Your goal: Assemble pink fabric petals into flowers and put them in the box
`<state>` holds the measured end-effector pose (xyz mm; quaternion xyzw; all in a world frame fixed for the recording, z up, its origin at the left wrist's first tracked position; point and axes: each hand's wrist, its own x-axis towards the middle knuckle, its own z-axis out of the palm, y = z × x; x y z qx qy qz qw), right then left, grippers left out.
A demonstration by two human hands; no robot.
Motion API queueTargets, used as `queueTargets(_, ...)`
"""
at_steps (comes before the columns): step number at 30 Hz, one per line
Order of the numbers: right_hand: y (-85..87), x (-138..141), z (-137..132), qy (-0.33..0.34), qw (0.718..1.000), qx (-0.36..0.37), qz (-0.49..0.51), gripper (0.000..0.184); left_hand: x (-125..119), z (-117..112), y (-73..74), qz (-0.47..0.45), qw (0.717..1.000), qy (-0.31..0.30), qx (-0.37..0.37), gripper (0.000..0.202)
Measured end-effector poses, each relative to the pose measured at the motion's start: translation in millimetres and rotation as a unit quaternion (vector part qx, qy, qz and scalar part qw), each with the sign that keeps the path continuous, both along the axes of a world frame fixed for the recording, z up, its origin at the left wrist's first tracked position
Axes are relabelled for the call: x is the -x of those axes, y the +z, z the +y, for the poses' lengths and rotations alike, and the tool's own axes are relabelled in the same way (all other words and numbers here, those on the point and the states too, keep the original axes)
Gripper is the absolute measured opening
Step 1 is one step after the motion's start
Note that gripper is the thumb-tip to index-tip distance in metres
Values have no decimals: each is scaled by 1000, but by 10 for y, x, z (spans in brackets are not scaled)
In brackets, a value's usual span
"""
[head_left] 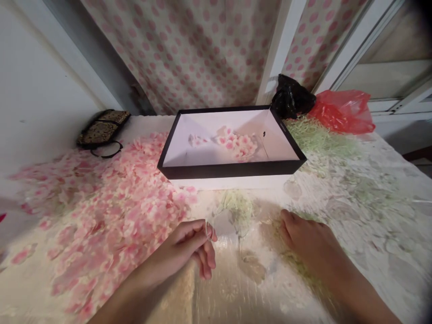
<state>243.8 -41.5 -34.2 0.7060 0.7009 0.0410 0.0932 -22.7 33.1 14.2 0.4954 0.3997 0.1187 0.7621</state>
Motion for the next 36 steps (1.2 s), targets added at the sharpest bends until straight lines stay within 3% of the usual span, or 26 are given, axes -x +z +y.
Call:
queueTargets(2,29,-14,10,15,1000,2,2,15,0,-14,-8,26,999,-21,-32,25)
queueTargets(4,51,-28,15,32,999,0,6,20,-3,-44,-29,95,984,-68,-134,28)
queueTargets(7,44,-55,15,46,999,-19,14,24,-9,-101,-75,231,894,-154,-351,33)
queueTargets(9,10,-74,10,49,998,-39,21,24,1,-112,-105,282,833,-180,-440,34)
queueTargets(11,-36,-92,3,52,996,-61,31,26,37,-74,-128,335,784,-135,-504,31)
queueTargets(15,-102,-113,-7,53,991,-113,55,30,171,141,-149,473,661,39,-581,23)
queueTargets(17,-107,-116,-9,59,987,-134,67,29,239,262,-147,508,627,64,-587,22)
queueTargets(23,-62,-92,-13,79,978,-170,93,21,318,377,-153,535,602,13,-592,26)
queueTargets(28,-55,-47,0,83,973,-190,104,23,307,327,-164,576,541,-13,-613,20)
queueTargets(33,-74,-41,8,84,970,-193,117,25,366,334,-138,561,558,-5,-612,21)
queueTargets(36,-70,-45,5,85,970,-192,122,26,445,363,-110,535,583,4,-612,23)
